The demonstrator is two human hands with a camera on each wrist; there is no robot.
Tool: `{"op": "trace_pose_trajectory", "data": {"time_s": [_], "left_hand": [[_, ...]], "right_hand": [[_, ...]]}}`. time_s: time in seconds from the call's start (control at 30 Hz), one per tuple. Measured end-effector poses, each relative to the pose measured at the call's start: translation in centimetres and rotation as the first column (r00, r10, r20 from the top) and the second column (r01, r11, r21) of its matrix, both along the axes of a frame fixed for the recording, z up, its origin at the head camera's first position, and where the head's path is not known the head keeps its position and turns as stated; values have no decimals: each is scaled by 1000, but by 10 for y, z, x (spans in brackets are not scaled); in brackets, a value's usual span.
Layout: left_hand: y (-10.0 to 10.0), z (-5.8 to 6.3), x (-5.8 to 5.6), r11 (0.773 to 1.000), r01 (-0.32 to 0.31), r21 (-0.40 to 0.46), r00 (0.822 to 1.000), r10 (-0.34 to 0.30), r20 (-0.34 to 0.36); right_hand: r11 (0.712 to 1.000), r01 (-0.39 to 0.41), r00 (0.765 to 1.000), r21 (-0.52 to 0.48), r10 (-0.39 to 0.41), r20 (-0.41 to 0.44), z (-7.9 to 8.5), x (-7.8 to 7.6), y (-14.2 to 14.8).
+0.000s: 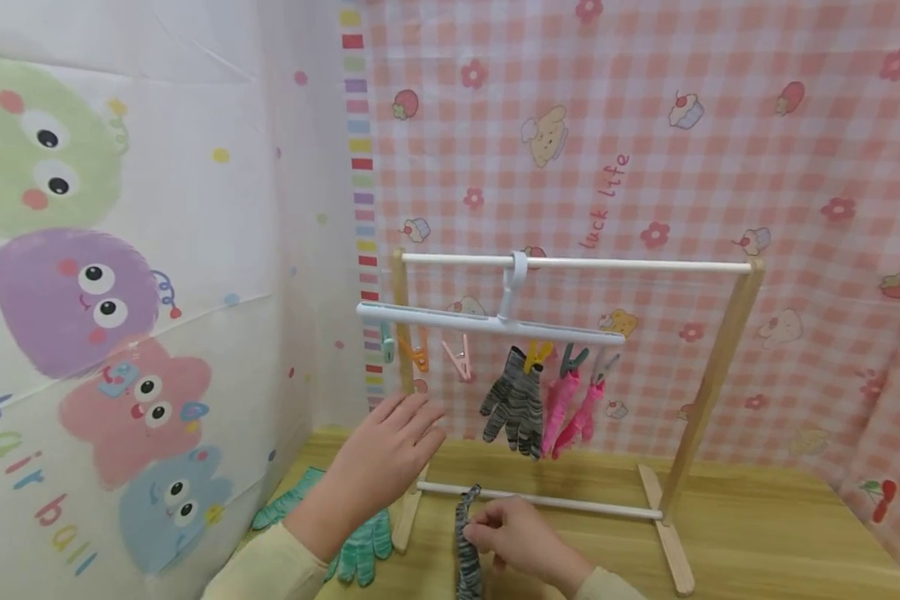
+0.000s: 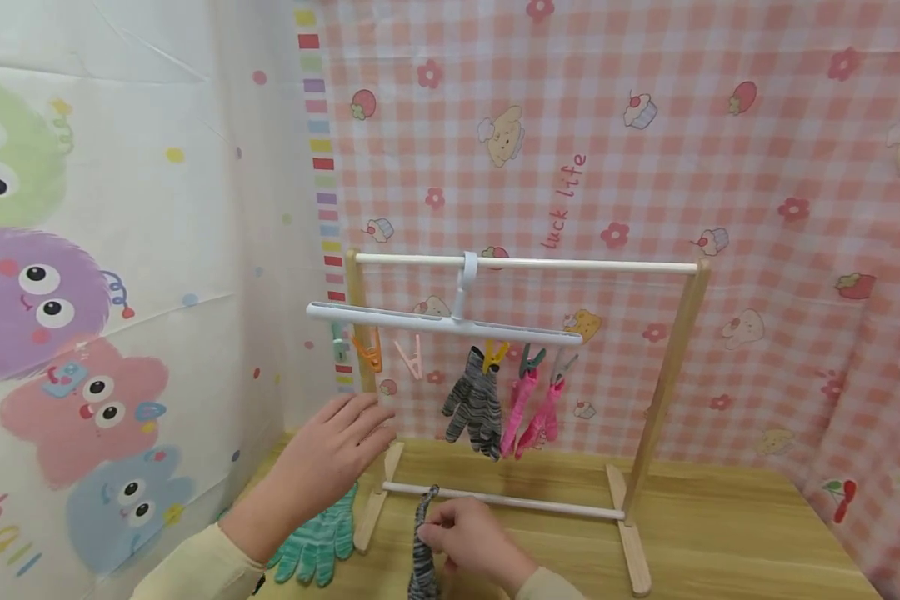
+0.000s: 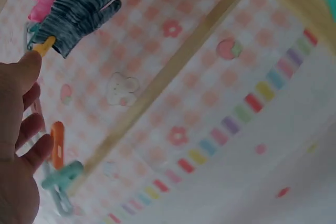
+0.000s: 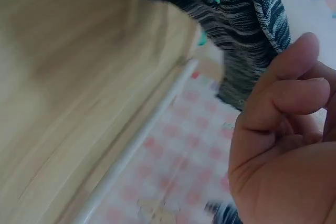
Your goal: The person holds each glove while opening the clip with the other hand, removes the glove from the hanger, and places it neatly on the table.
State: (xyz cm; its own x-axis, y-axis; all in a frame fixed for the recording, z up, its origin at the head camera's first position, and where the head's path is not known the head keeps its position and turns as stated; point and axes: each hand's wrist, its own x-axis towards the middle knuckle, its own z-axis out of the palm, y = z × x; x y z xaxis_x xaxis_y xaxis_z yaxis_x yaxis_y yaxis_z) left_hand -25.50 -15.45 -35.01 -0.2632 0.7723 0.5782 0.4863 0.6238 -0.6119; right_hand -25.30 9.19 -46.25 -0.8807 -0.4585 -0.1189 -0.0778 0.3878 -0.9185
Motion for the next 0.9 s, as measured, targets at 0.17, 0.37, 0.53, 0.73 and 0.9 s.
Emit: {"op": "trace_pose_trajectory", "data": {"time_s": [0.17, 0.37, 0.53, 0.73, 0.9], "left_hand": [[-22, -36, 12, 968, 21, 248, 979, -70, 190], [-42, -62, 21, 948, -20, 317, 968, -61, 243], [-51, -75, 27, 946, -63, 319, 948, -43, 316], [-53, -85, 31, 955, -109, 276, 927, -3, 374], [-55, -95, 33, 952, -124, 279, 889, -19, 458]], "right_hand": [[997, 56, 996, -60, -52, 70, -1, -15, -24], [942, 222, 968, 250, -184, -169, -33, -30, -35], [884, 316, 935, 344, -228, -272, -53, -38, -37], [891, 294, 940, 345, -205, -273, -62, -42, -40], [896, 318, 927, 309, -226, -299, -67, -39, -32]]}}
